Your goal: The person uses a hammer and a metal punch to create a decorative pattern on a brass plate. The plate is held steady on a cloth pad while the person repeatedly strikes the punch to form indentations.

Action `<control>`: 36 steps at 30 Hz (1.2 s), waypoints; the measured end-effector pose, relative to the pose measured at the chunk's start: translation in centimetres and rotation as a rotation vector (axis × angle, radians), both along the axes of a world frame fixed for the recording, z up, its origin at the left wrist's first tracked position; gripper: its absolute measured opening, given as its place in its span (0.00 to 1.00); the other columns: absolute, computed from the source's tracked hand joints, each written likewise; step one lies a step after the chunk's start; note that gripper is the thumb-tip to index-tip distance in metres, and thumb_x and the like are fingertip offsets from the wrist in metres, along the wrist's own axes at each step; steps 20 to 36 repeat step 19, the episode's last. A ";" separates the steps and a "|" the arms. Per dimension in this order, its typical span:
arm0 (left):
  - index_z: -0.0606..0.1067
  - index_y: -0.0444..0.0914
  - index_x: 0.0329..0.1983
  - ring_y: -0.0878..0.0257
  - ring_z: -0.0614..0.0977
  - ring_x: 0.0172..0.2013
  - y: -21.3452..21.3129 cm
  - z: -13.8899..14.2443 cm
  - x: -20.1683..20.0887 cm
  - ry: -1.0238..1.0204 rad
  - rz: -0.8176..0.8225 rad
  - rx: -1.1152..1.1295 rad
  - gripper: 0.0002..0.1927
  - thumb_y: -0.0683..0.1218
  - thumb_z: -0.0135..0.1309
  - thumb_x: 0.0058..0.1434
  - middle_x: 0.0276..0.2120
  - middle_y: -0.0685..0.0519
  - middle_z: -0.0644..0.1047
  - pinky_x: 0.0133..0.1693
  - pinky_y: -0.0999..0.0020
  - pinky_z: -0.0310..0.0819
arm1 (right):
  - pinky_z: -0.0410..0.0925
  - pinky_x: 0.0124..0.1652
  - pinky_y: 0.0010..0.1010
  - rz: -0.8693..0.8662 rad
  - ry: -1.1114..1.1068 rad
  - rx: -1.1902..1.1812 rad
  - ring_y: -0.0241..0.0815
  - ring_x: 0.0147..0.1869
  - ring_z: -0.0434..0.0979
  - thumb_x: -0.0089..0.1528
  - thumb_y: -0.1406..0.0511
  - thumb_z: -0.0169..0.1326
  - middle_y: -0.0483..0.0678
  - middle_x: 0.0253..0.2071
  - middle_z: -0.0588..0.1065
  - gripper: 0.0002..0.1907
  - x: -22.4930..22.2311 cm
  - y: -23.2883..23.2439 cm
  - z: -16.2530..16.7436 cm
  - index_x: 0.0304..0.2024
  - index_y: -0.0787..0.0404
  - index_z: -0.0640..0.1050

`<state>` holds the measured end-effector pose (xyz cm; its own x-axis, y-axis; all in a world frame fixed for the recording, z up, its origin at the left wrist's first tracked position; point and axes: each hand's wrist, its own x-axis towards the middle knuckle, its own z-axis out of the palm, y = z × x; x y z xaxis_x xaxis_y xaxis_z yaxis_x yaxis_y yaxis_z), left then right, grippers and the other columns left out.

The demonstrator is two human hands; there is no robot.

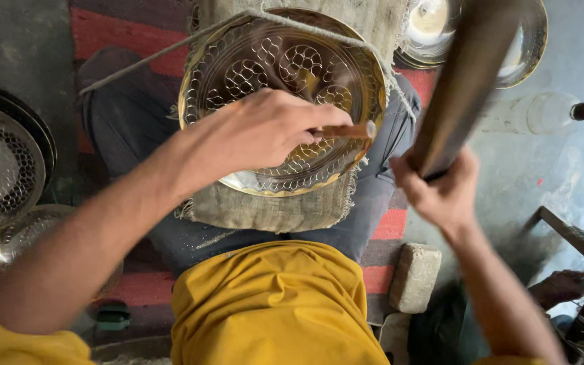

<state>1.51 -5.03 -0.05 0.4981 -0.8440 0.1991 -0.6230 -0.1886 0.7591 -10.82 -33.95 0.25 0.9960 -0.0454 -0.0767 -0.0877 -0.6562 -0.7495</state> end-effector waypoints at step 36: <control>0.76 0.54 0.58 0.47 0.85 0.32 -2.3 2.3 2.5 -0.203 -0.289 0.362 0.29 0.38 0.59 0.54 0.29 0.45 0.82 0.35 0.53 0.79 | 0.64 0.27 0.31 -0.456 -0.177 -0.195 0.43 0.25 0.68 0.65 0.69 0.65 0.54 0.22 0.69 0.18 -7.9 3.4 -7.6 0.33 0.68 0.67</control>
